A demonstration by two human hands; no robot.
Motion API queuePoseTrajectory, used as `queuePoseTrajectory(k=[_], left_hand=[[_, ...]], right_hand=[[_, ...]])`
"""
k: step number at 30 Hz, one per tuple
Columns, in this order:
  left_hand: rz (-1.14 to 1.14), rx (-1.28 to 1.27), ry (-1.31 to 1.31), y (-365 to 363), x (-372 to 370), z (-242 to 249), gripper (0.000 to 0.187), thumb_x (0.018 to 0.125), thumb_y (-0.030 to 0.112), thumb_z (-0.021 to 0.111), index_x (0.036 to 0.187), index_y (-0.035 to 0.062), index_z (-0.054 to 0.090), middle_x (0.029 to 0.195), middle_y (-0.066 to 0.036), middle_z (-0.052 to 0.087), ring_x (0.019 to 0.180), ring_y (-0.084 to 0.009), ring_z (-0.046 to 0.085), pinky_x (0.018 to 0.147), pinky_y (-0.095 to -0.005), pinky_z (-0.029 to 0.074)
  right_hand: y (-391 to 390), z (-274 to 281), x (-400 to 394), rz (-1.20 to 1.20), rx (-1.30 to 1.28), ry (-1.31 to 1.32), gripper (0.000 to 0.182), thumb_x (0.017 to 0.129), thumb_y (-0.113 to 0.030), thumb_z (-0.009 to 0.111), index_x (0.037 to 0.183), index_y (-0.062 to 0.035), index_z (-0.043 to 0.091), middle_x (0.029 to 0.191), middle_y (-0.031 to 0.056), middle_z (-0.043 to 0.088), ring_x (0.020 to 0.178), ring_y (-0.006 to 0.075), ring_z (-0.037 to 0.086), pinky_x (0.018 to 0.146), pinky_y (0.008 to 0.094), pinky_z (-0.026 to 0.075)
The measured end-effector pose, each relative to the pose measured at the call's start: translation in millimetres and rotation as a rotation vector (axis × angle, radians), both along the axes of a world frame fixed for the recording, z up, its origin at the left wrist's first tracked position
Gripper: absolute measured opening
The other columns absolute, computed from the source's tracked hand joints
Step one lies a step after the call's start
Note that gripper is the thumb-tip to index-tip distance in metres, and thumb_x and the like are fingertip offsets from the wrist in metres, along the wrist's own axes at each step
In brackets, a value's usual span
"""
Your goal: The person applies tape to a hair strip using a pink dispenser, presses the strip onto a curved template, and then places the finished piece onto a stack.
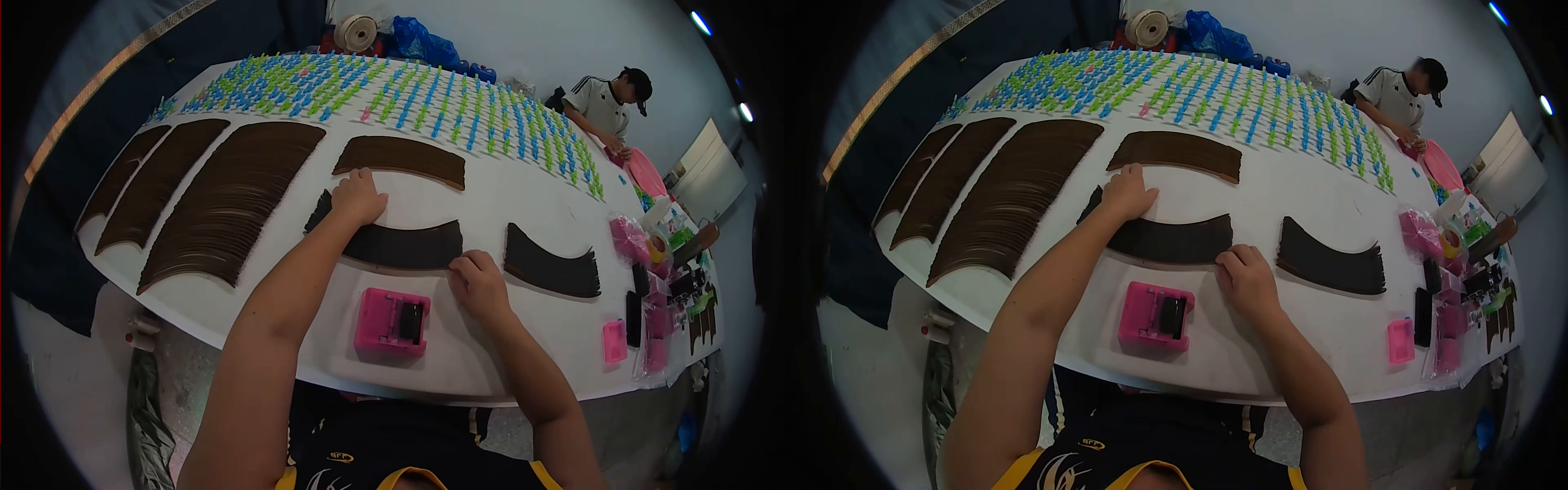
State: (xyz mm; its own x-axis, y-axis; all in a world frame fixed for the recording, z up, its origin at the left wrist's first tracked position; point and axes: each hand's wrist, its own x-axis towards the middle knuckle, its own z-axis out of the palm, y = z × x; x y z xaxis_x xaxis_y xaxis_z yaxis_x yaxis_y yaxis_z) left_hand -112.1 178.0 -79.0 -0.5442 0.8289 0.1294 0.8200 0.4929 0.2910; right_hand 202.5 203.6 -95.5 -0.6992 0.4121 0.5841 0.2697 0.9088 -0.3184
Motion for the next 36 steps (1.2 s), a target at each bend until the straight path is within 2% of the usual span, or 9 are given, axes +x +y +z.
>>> queuePoseTrajectory(k=[2,4,8,10,14,18,23,28,36], left_hand=[[-0.016,0.026,0.010,-10,1,-1,0.055,0.093,0.037,0.072,0.132,0.0009,0.057,0.135,-0.019,0.061,0.120,-0.0380,0.063,0.099,-0.0529,0.052],[-0.278,0.230,0.278,-30,9,8,0.040,0.092,0.027,0.073,0.123,0.0047,0.066,0.123,-0.017,0.069,0.115,-0.0380,0.064,0.093,-0.0508,0.053],[-0.450,0.292,0.221,-68,40,30,0.021,0.091,0.020,0.072,0.107,0.0060,0.072,0.104,-0.015,0.073,0.105,-0.0378,0.066,0.088,-0.0500,0.051],[-0.587,0.310,0.034,-89,57,41,0.016,0.093,0.019,0.070,0.099,0.0041,0.072,0.093,-0.015,0.073,0.097,-0.0385,0.067,0.087,-0.0497,0.052],[-0.702,0.359,-0.093,-131,87,57,0.015,0.094,0.017,0.070,0.098,0.0024,0.072,0.091,-0.015,0.072,0.091,-0.0382,0.068,0.084,-0.0489,0.053],[-0.683,0.336,-0.004,-158,100,80,0.013,0.093,0.014,0.071,0.097,0.0019,0.072,0.088,-0.014,0.070,0.087,-0.0362,0.069,0.078,-0.0473,0.055],[-0.771,0.313,0.223,-175,98,101,0.008,0.086,0.006,0.073,0.093,0.0037,0.073,0.086,-0.011,0.069,0.085,-0.0334,0.069,0.076,-0.0452,0.055],[-0.908,0.253,0.395,-183,102,119,0.017,0.074,-0.001,0.073,0.089,0.0067,0.075,0.085,-0.007,0.069,0.090,-0.0279,0.067,0.081,-0.0402,0.054],[-0.916,0.059,0.520,-182,117,137,0.011,0.074,0.001,0.075,0.080,0.0107,0.077,0.082,-0.001,0.071,0.094,-0.0218,0.065,0.087,-0.0362,0.053]], right_hand=[[1,-2,0,0.010,0.038,0.024,0.016,0.084,-0.003,0.078,0.097,-0.0062,0.069,0.101,0.0118,0.067,0.095,0.0348,0.065,0.081,0.0438,0.056],[0,-1,0,0.007,0.023,0.037,0.015,0.084,-0.002,0.077,0.097,-0.0062,0.068,0.100,0.0116,0.067,0.095,0.0349,0.065,0.082,0.0438,0.055],[3,7,0,0.036,0.056,0.028,0.015,0.085,-0.001,0.075,0.096,-0.0057,0.066,0.097,0.0111,0.067,0.095,0.0352,0.063,0.082,0.0441,0.054],[2,20,0,0.061,0.061,0.001,0.014,0.086,0.000,0.075,0.095,-0.0055,0.066,0.096,0.0111,0.066,0.094,0.0350,0.063,0.083,0.0442,0.054],[-28,68,-2,0.132,-0.013,-0.013,0.011,0.089,-0.001,0.074,0.094,-0.0045,0.064,0.093,0.0111,0.066,0.091,0.0333,0.063,0.081,0.0442,0.054],[-50,93,2,0.130,-0.164,-0.028,0.010,0.091,-0.004,0.074,0.097,-0.0037,0.067,0.093,0.0106,0.067,0.091,0.0304,0.065,0.079,0.0422,0.055],[-65,94,5,0.265,-0.296,-0.123,0.015,0.091,-0.004,0.075,0.105,-0.0033,0.070,0.096,0.0101,0.071,0.089,0.0273,0.070,0.079,0.0378,0.058],[-70,82,-1,0.342,-0.341,-0.147,0.012,0.091,-0.004,0.075,0.102,-0.0036,0.070,0.092,0.0096,0.072,0.081,0.0271,0.072,0.074,0.0372,0.059],[-76,68,-10,0.381,-0.375,-0.130,0.013,0.092,-0.006,0.077,0.101,-0.0044,0.069,0.088,0.0087,0.074,0.077,0.0262,0.073,0.071,0.0368,0.059]])
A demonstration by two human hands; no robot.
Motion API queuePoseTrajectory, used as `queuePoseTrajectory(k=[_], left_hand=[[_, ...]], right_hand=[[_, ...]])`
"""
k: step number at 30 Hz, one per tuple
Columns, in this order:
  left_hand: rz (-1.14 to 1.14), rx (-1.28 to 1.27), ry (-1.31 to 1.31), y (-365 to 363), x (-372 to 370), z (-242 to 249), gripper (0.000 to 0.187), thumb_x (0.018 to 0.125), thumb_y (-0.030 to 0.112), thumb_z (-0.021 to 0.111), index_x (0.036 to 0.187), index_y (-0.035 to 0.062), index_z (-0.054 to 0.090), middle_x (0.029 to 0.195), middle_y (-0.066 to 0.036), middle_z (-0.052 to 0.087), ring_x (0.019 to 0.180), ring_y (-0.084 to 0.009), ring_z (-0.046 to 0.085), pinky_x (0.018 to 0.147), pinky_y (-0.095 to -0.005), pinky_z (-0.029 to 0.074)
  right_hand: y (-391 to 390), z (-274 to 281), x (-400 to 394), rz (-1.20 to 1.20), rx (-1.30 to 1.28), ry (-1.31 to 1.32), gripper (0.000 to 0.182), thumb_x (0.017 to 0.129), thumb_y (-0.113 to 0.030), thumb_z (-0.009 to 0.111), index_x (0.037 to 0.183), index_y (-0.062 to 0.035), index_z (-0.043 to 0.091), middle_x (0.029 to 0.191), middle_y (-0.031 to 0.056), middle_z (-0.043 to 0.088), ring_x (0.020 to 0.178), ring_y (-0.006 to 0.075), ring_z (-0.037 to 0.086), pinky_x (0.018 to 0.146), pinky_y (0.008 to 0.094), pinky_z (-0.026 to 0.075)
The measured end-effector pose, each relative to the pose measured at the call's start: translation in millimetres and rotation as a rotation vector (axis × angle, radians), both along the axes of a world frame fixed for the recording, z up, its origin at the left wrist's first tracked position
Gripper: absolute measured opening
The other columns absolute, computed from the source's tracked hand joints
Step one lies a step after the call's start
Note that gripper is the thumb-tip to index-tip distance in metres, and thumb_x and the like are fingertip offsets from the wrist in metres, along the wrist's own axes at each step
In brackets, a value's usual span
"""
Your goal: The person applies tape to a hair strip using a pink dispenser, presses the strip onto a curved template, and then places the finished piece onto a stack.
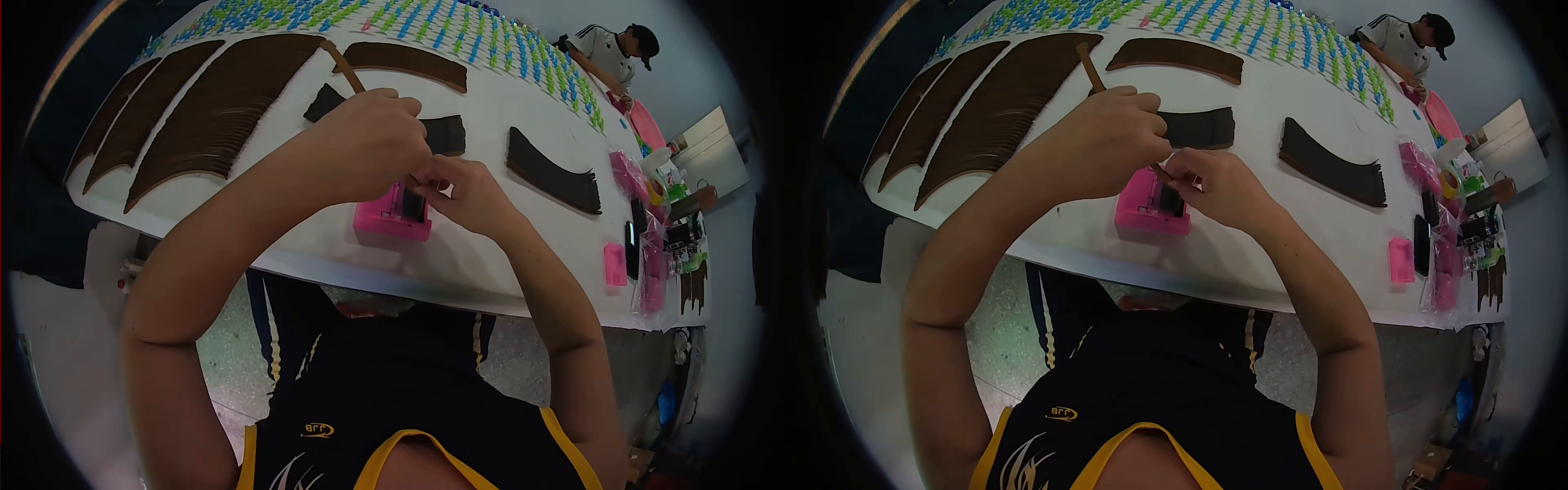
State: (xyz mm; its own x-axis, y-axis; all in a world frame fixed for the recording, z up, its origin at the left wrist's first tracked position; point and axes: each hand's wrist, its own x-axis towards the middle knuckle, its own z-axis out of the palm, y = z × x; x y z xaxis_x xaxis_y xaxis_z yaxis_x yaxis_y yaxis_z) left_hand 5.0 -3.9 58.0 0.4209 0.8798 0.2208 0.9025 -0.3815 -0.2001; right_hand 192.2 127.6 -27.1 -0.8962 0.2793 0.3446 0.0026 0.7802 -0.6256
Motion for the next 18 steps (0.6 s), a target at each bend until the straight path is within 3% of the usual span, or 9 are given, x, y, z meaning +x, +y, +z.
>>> queuePoseTrajectory(k=[2,4,8,10,18], left_hand=[[0.002,-0.016,0.028,2,0,-2,0.011,0.074,0.002,0.075,0.078,0.0121,0.077,0.081,0.000,0.071,0.094,-0.0212,0.065,0.088,-0.0357,0.053],[-0.029,0.050,0.043,4,-1,-5,0.008,0.081,0.012,0.078,0.073,0.0132,0.077,0.077,-0.002,0.074,0.093,-0.0208,0.067,0.085,-0.0352,0.051],[-0.028,0.055,0.040,3,-1,-4,0.007,0.080,0.012,0.078,0.073,0.0130,0.077,0.077,-0.002,0.074,0.094,-0.0203,0.067,0.086,-0.0349,0.051],[0.000,0.022,0.059,3,-1,-3,0.012,0.076,0.003,0.075,0.076,0.0142,0.077,0.082,0.002,0.071,0.095,-0.0198,0.064,0.088,-0.0351,0.052],[-0.013,0.042,-0.068,-3,-13,-16,0.013,0.071,-0.003,0.075,0.078,0.0085,0.076,0.081,-0.002,0.069,0.090,-0.0220,0.064,0.082,-0.0367,0.054]], right_hand=[[-1,-2,-1,-0.010,-0.035,-0.021,0.014,0.092,-0.007,0.078,0.102,-0.0047,0.069,0.088,0.0086,0.075,0.077,0.0254,0.073,0.070,0.0364,0.059],[-2,-5,-2,-0.012,-0.051,-0.017,0.014,0.092,-0.007,0.078,0.102,-0.0049,0.069,0.088,0.0086,0.075,0.077,0.0249,0.073,0.070,0.0363,0.058],[-3,-6,-4,-0.024,-0.085,-0.016,0.015,0.092,-0.006,0.078,0.103,-0.0051,0.068,0.089,0.0085,0.075,0.077,0.0244,0.073,0.070,0.0359,0.058],[-4,-7,-5,-0.021,-0.090,-0.016,0.015,0.092,-0.006,0.078,0.103,-0.0052,0.068,0.089,0.0084,0.075,0.077,0.0242,0.073,0.070,0.0358,0.058],[-2,-8,-2,-0.036,-0.072,-0.029,0.016,0.089,-0.004,0.078,0.103,-0.0056,0.069,0.091,0.0085,0.075,0.079,0.0243,0.073,0.071,0.0353,0.059]])
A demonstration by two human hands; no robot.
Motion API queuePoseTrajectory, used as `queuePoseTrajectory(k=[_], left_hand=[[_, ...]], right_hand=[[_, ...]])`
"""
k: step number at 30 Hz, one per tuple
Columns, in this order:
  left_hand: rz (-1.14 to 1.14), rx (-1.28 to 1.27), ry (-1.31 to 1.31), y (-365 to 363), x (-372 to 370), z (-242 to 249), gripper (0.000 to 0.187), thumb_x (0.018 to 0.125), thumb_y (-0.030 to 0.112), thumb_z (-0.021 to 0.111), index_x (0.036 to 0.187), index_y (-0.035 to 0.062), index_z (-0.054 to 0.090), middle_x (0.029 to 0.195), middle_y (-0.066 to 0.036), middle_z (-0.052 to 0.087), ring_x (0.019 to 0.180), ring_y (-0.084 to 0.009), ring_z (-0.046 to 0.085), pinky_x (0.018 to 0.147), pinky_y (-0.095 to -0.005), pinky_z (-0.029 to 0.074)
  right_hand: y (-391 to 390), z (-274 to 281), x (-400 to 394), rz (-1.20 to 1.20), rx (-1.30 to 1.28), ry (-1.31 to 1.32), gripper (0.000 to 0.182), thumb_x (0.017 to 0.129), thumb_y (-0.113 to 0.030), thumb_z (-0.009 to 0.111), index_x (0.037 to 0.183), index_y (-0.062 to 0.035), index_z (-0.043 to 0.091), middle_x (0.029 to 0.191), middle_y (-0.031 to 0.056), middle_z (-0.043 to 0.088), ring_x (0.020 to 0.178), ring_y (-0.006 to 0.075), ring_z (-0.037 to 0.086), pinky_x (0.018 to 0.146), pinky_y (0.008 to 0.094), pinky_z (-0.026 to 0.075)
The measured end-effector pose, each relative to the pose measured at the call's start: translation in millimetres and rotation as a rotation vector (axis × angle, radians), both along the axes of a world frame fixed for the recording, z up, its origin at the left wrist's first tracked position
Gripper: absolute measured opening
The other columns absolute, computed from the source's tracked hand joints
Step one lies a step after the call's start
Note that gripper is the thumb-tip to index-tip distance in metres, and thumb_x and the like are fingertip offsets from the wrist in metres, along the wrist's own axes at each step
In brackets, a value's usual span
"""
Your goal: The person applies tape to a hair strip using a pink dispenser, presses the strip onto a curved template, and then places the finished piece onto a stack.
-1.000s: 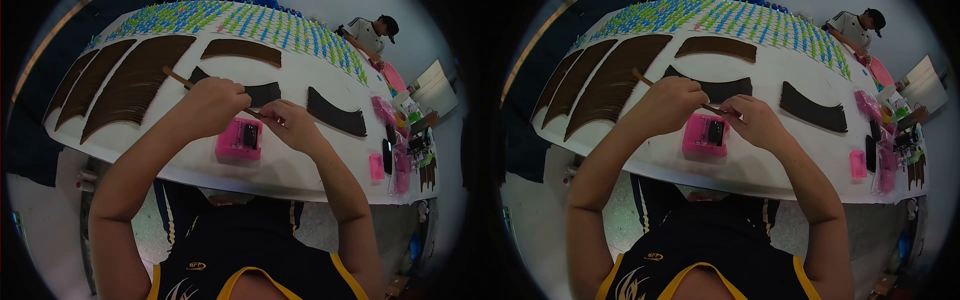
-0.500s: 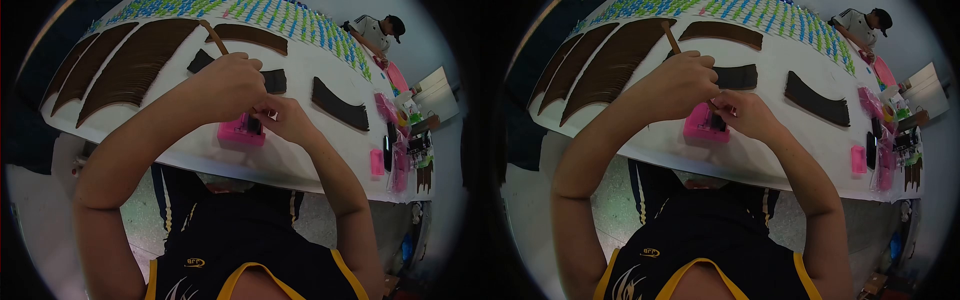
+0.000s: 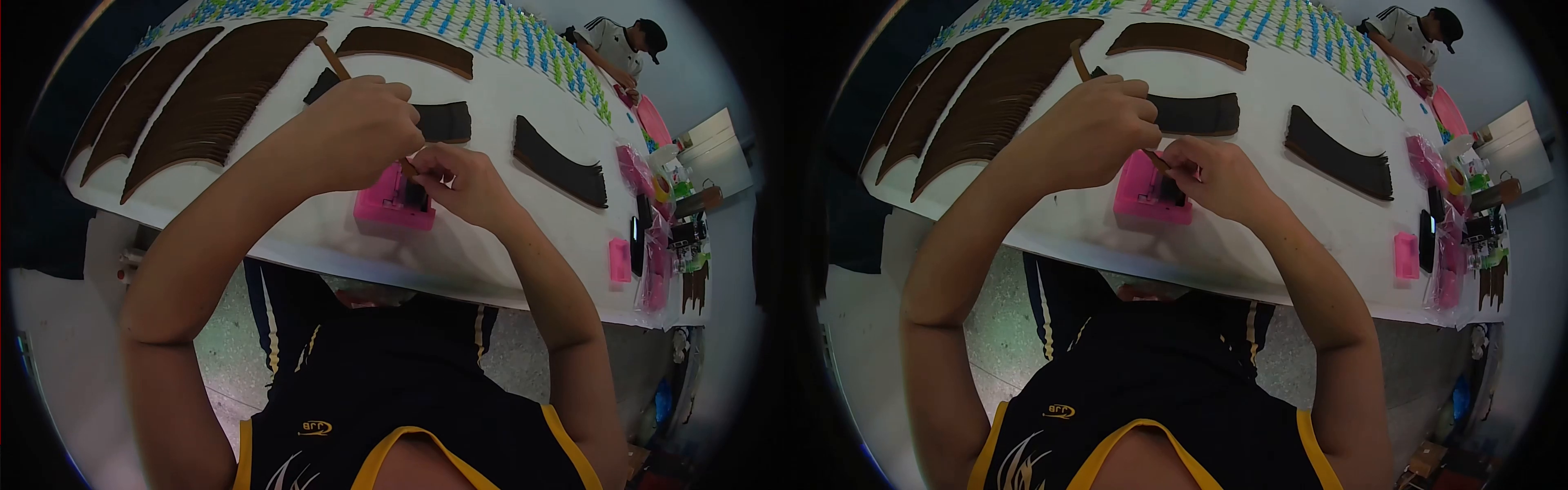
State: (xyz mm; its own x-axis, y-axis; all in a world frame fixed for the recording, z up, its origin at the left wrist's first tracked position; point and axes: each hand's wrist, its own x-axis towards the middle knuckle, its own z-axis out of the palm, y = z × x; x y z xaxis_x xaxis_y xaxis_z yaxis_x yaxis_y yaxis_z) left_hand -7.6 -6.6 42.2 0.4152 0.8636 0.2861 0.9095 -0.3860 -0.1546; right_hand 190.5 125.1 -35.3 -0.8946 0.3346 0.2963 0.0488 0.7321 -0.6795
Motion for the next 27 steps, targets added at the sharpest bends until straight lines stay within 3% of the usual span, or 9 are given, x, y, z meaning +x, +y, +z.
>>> queuePoseTrajectory(k=[13,27], left_hand=[[-0.080,0.127,-0.370,-5,-6,-77,0.023,0.075,-0.002,0.076,0.095,0.0070,0.076,0.087,-0.006,0.070,0.085,-0.0271,0.065,0.072,-0.0395,0.056],[-0.095,0.130,-0.405,-1,-3,-85,0.025,0.072,-0.004,0.075,0.095,0.0057,0.077,0.090,-0.007,0.072,0.085,-0.0278,0.066,0.071,-0.0399,0.057]], right_hand=[[15,-9,29,0.051,0.275,0.027,0.025,0.083,0.000,0.071,0.104,-0.0106,0.079,0.093,0.0066,0.075,0.082,0.0257,0.070,0.071,0.0374,0.059],[16,-14,35,0.034,0.298,0.057,0.025,0.082,-0.001,0.073,0.104,-0.0112,0.080,0.089,0.0051,0.073,0.079,0.0251,0.068,0.069,0.0365,0.058]])
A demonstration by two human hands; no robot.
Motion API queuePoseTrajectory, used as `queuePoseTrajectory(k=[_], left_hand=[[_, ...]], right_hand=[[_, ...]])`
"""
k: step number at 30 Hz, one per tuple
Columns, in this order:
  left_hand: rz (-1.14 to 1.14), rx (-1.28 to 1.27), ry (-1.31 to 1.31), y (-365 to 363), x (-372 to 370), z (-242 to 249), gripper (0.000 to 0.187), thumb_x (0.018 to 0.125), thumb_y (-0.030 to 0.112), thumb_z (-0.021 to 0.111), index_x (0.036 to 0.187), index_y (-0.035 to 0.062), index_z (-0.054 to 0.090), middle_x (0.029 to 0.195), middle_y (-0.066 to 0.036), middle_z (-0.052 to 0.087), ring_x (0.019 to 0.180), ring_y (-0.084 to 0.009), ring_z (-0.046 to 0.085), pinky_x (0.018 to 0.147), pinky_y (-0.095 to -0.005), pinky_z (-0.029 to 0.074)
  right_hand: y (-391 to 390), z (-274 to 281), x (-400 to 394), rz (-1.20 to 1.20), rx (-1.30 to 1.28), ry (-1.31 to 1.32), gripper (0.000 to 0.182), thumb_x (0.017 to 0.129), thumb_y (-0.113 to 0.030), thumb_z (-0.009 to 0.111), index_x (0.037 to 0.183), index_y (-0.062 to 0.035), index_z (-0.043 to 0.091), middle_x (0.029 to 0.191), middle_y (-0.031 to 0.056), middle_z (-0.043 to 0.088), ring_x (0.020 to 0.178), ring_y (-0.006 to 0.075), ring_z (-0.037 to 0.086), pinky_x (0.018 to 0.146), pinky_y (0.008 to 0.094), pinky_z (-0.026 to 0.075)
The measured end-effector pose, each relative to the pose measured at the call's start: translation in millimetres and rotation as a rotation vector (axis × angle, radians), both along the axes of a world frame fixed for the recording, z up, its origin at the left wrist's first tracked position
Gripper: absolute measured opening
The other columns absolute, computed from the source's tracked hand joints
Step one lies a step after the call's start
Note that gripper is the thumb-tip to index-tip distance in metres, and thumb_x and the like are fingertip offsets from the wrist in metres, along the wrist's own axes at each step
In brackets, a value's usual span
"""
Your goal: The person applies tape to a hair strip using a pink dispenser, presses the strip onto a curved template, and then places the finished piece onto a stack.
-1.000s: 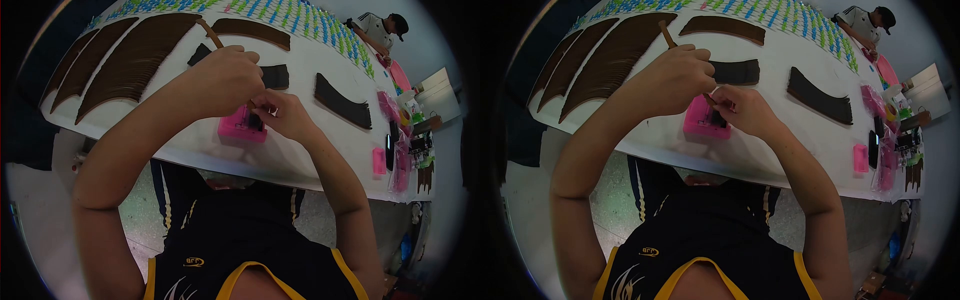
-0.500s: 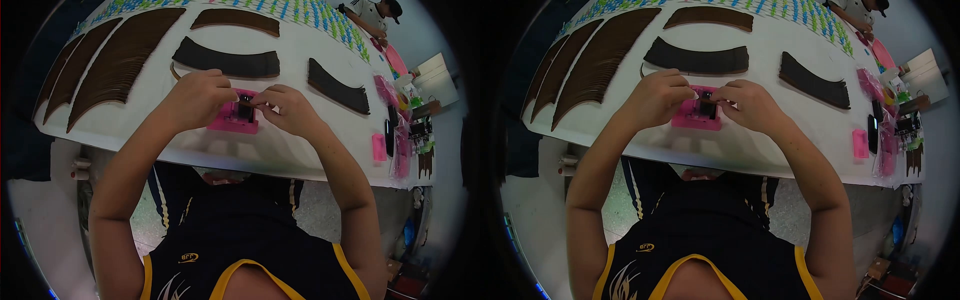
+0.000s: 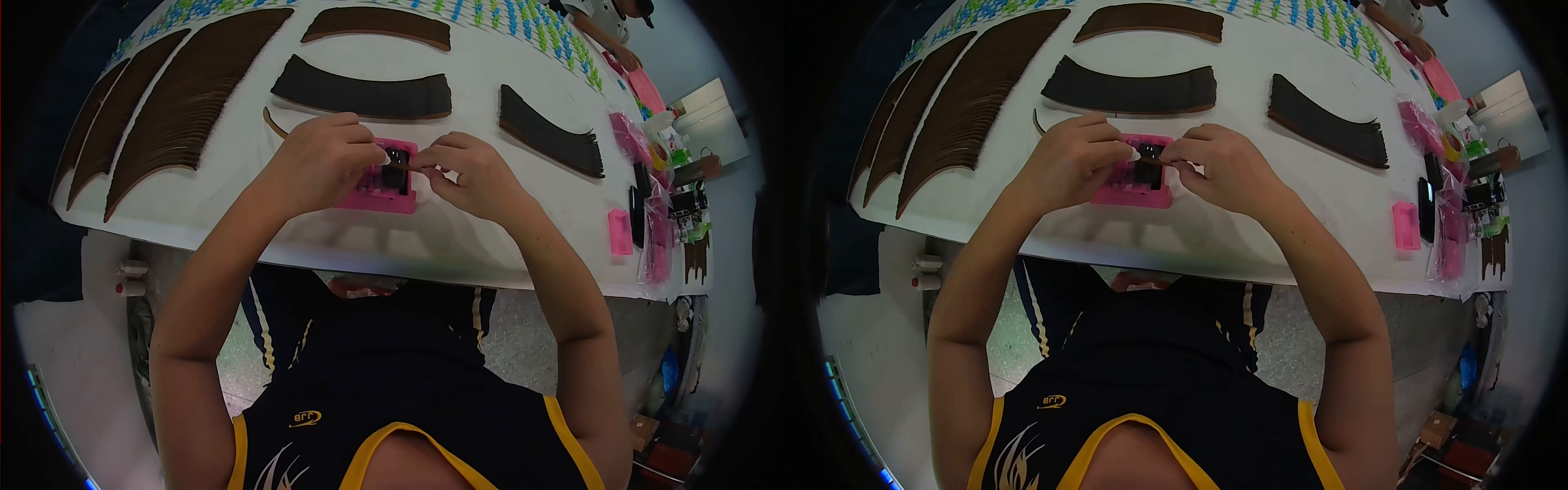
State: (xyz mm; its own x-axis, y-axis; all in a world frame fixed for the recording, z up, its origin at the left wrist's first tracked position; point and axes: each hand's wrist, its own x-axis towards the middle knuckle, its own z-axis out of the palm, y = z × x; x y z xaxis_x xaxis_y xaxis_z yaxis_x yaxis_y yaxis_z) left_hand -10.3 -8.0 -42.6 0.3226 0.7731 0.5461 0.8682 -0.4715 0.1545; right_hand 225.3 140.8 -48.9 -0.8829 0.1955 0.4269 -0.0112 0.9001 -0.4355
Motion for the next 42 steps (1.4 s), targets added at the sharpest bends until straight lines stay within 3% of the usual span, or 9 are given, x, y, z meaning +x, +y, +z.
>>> queuePoseTrajectory(k=[9,12,14,18,21,42], left_hand=[[-0.018,-0.009,-0.029,1,3,-4,0.028,0.073,-0.006,0.073,0.097,0.0061,0.077,0.090,-0.008,0.071,0.083,-0.0282,0.066,0.071,-0.0398,0.057],[-0.016,-0.009,-0.047,2,2,-6,0.028,0.073,-0.006,0.072,0.097,0.0065,0.077,0.091,-0.008,0.071,0.084,-0.0280,0.067,0.071,-0.0396,0.057],[-0.020,-0.005,-0.062,3,2,-7,0.028,0.073,-0.007,0.072,0.097,0.0066,0.077,0.091,-0.008,0.071,0.085,-0.0279,0.067,0.071,-0.0395,0.057],[-0.010,-0.005,-0.071,4,2,-8,0.028,0.073,-0.007,0.072,0.097,0.0070,0.077,0.092,-0.008,0.071,0.086,-0.0282,0.068,0.072,-0.0398,0.058],[0.001,-0.019,-0.053,4,2,-5,0.025,0.075,-0.004,0.073,0.096,0.0087,0.078,0.091,-0.006,0.071,0.089,-0.0275,0.069,0.074,-0.0403,0.058],[-0.025,-0.094,0.030,11,4,8,0.026,0.075,-0.006,0.074,0.097,0.0074,0.078,0.086,-0.006,0.071,0.084,-0.0271,0.064,0.072,-0.0401,0.057]], right_hand=[[5,4,26,-0.020,0.027,-0.017,0.026,0.082,0.002,0.072,0.103,-0.0101,0.079,0.087,0.0058,0.071,0.081,0.0248,0.068,0.069,0.0374,0.057],[14,9,59,-0.092,-0.020,-0.068,0.024,0.083,0.004,0.072,0.102,-0.0092,0.078,0.087,0.0065,0.070,0.081,0.0245,0.068,0.070,0.0374,0.057],[23,12,86,-0.182,-0.012,-0.139,0.024,0.085,0.008,0.070,0.103,-0.0060,0.078,0.092,0.0065,0.071,0.084,0.0190,0.068,0.070,0.0314,0.056],[37,11,135,-0.308,-0.023,-0.153,0.022,0.086,0.008,0.070,0.102,-0.0049,0.076,0.092,0.0065,0.071,0.082,0.0179,0.067,0.067,0.0302,0.054],[43,8,155,-0.361,0.002,-0.148,0.019,0.086,0.006,0.070,0.100,-0.0051,0.076,0.090,0.0063,0.070,0.082,0.0192,0.070,0.062,0.0311,0.057],[46,2,164,-0.435,0.024,-0.114,0.021,0.083,0.009,0.068,0.100,-0.0026,0.075,0.090,0.0072,0.069,0.080,0.0191,0.069,0.056,0.0294,0.054]])
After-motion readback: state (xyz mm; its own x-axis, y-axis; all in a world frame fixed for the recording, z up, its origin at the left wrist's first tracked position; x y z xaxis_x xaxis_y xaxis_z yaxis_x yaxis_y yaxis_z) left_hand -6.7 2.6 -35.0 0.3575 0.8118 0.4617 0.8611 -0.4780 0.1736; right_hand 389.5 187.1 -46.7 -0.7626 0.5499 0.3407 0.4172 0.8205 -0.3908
